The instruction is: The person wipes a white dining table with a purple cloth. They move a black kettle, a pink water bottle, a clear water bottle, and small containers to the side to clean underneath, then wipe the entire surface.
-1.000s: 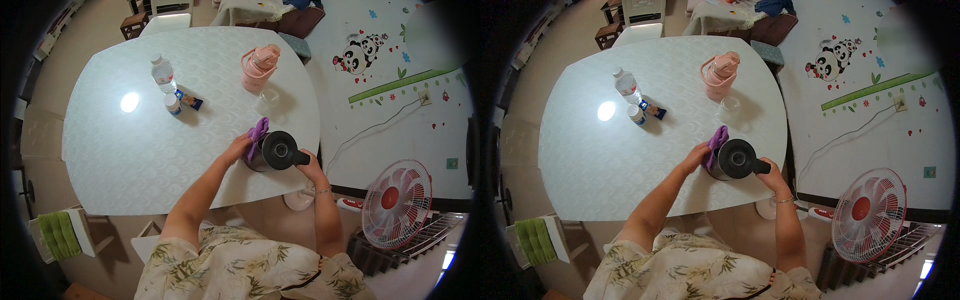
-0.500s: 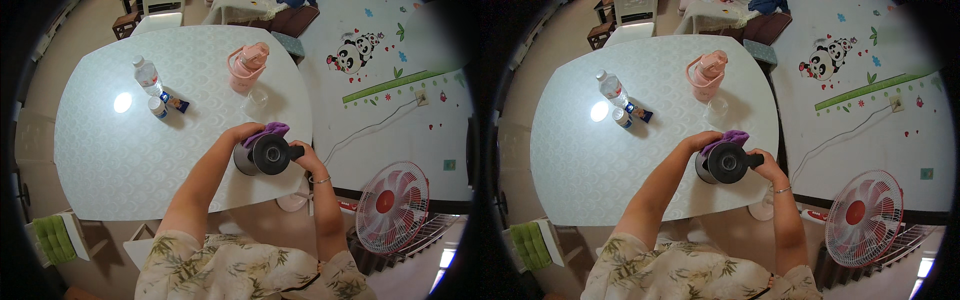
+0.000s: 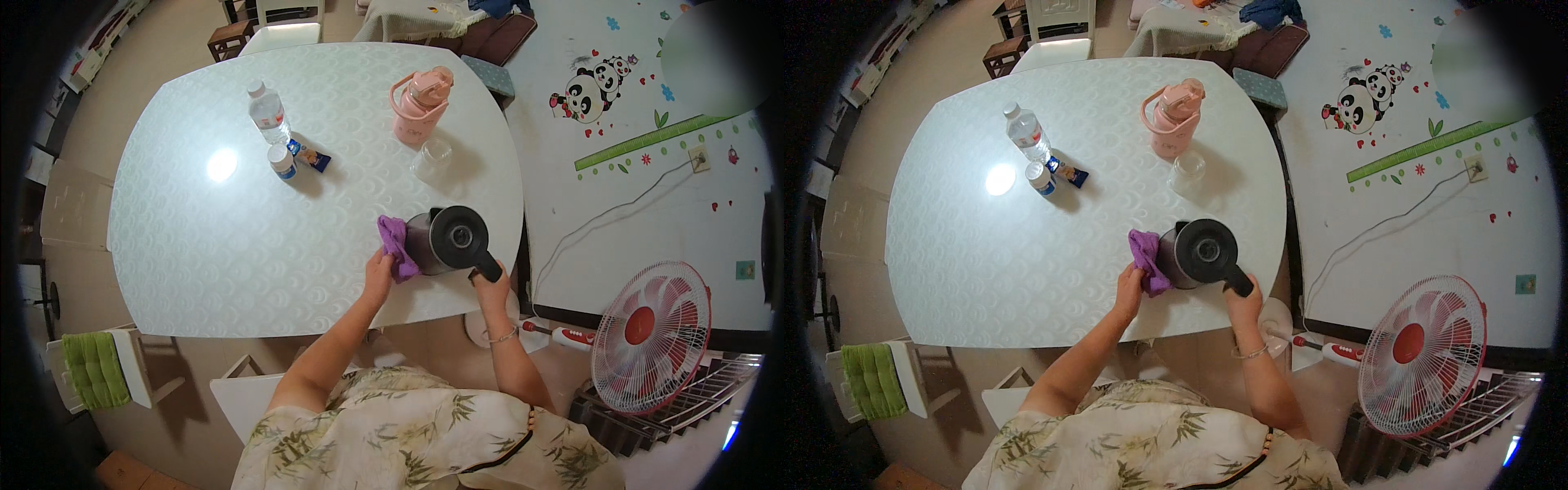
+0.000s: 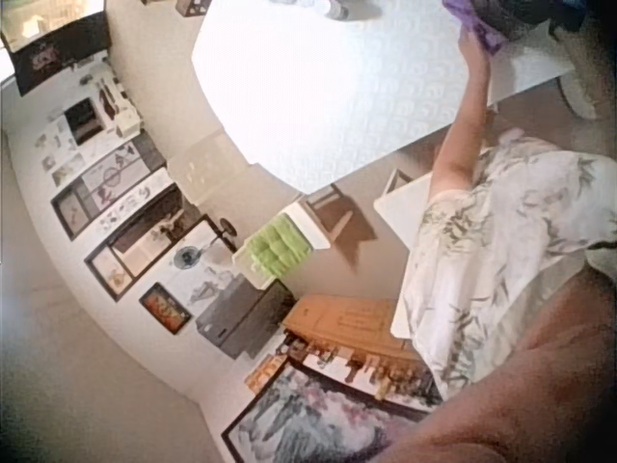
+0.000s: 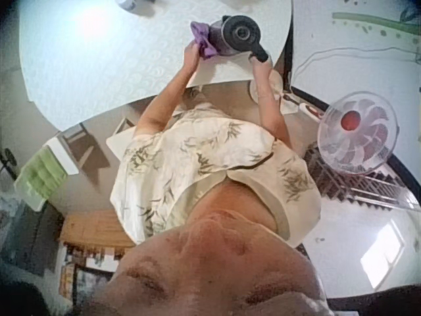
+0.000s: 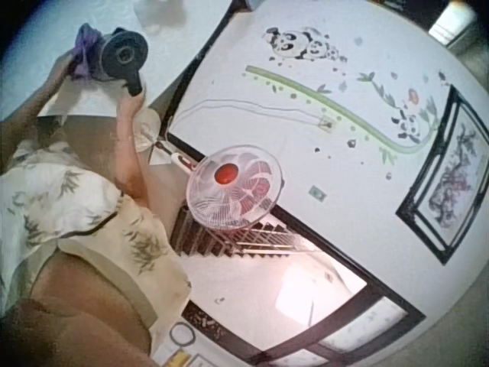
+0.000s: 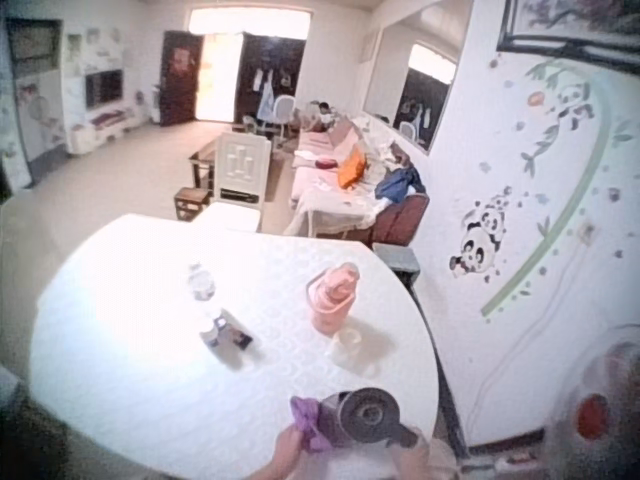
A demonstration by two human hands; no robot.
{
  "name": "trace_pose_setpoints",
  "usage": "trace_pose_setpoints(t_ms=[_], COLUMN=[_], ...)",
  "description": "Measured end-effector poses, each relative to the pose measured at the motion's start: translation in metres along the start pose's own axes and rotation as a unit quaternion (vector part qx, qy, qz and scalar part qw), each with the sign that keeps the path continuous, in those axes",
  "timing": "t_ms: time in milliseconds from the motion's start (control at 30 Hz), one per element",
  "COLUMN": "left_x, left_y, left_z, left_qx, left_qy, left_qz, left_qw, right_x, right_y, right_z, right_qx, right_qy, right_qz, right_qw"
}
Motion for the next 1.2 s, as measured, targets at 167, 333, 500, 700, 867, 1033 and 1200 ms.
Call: trace_pose_setpoints(t_ms=[167,333,500,700,867,1033,1200], left_x=[-0.01,-0.017,-0.006,-0.036,-0.039,-0.013,0.011], left_y=[-0.018,-0.022,-0.024,-0.018,-0.008,-0.023,0.009], left_z=[-0.018,-0.071,-0.063,0.013,0.015,0.009,-0.039], left_qx=[-0.024,-0.034,-0.036,-0.001,-0.07,0.0,0.116], left_qy=[-0.074,-0.174,-0.18,-0.235,-0.151,-0.277,-0.205], left_qz=[-0.047,-0.009,0.017,-0.23,-0.262,-0.515,-0.634], left_qw=[0.996,0.984,0.983,0.945,0.951,0.811,0.736], right_x=[-0.04,-0.071,-0.09,-0.099,-0.088,-0.071,-0.069], right_y=[0.003,-0.013,-0.048,-0.072,-0.069,-0.038,0.016], right_z=[0.048,0.025,0.023,0.031,0.023,0.007,-0.004], right_qx=[-0.151,-0.21,-0.218,-0.215,-0.212,-0.184,-0.165], right_qy=[0.113,0.029,0.016,-0.002,0.029,0.035,-0.014], right_qz=[0.01,0.024,-0.042,-0.217,-0.206,-0.116,-0.14], right_qw=[0.982,0.977,0.975,0.952,0.955,0.975,0.976])
Point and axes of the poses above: each hand's wrist, its own z-axis away from the middle knuckle, its own y-axis out of the back of the hand, x = y × z, the point moved 2 cm from there along -z, towards the middle knuckle, and after that the axes turned 8 degrees about -x, right-handed, at the moved point
